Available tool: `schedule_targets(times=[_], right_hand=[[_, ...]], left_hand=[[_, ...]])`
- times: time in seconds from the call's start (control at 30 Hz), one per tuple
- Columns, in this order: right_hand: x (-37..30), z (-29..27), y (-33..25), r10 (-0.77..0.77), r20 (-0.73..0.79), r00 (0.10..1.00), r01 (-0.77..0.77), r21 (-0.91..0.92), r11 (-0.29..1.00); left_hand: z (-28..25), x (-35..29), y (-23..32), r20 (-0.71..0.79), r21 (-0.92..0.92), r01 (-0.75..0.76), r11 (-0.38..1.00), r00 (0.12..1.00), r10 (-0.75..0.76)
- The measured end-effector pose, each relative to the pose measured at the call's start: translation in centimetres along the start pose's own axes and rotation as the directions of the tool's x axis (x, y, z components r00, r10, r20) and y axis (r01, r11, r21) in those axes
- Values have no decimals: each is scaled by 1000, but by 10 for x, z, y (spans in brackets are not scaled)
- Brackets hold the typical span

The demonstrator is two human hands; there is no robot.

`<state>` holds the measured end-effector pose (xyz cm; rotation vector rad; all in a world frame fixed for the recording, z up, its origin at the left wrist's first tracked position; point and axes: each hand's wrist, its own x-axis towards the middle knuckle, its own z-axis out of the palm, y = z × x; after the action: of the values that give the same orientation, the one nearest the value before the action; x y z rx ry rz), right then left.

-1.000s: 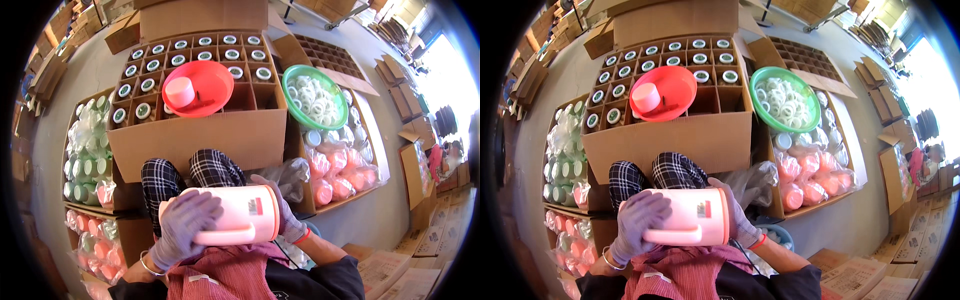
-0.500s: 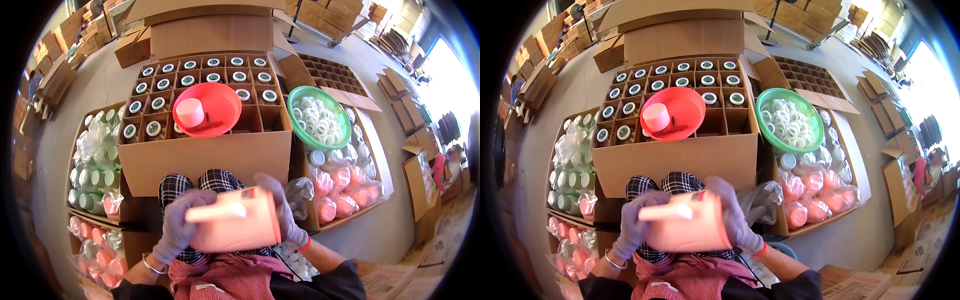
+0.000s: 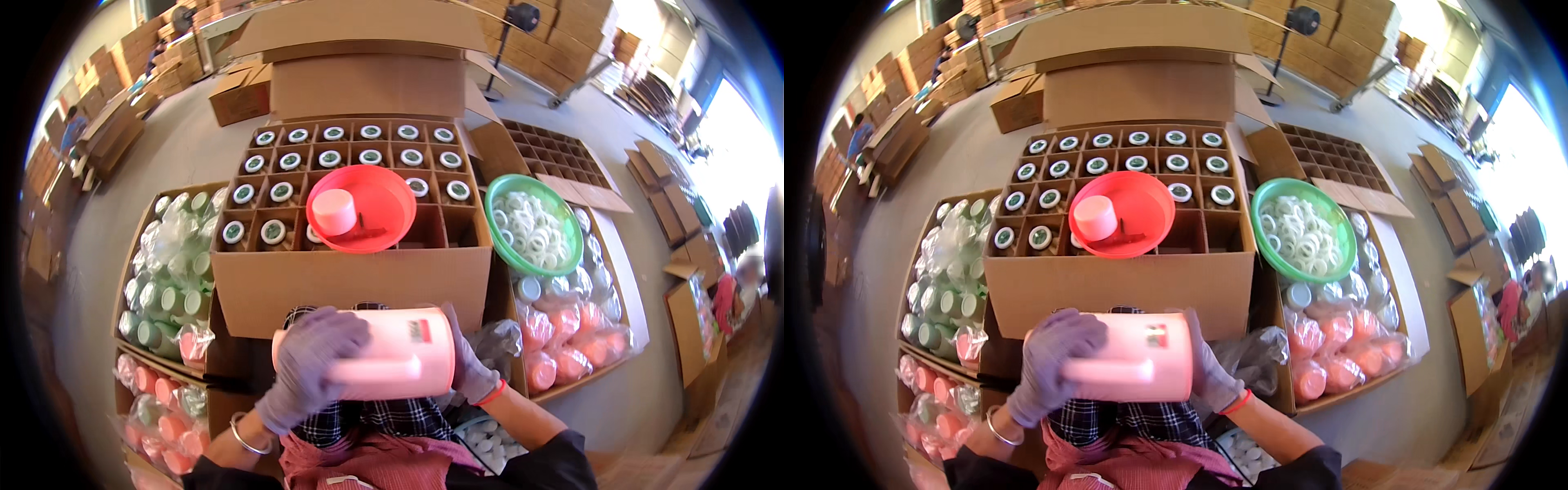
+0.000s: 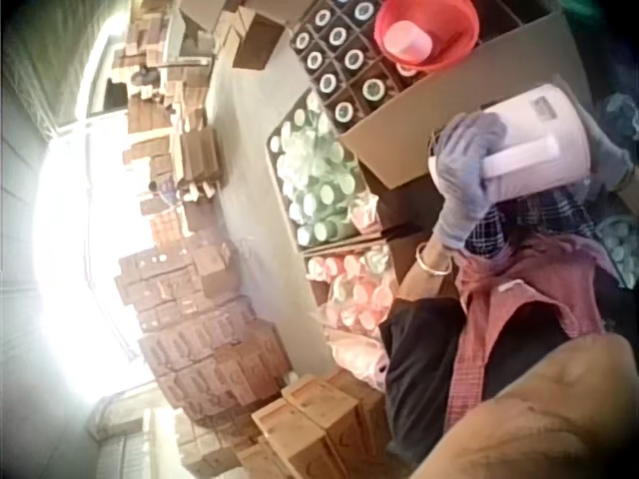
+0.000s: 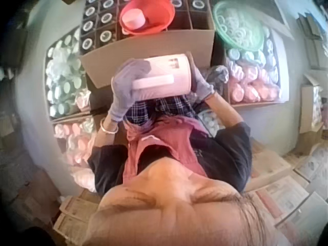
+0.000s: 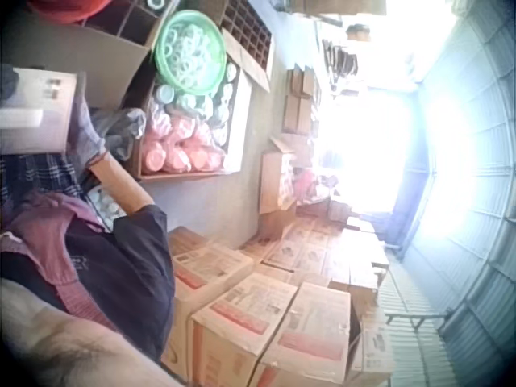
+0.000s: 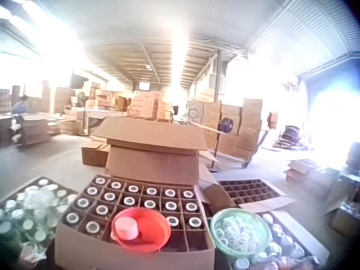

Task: The person sits on the floor in a warehouse and assembles thermos bottles. They place white plastic rings into the necks of green and pink bottles, then insert the bottles into plastic bags and place them into cardboard boxes.

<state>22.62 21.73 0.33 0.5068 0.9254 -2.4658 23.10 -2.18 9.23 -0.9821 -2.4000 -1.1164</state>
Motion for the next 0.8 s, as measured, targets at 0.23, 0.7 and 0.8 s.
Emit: schedule_targets(times=[0.23,0.7,0.8], right_hand=[[-3,28,-14,-334,676,657,752,-563,342],[218,60,-81,-95,720,688,450,-525,-722],[248,80,-70,66,595,801,339,-361,-869]], left_hand=[[-19,-6,-22,-20,-204,319,925,944,-330],[-44,-88,-70,-292,-566,557,607,553,-780],[-44,-88,-77,-211,-645,578,500,495,-843]])
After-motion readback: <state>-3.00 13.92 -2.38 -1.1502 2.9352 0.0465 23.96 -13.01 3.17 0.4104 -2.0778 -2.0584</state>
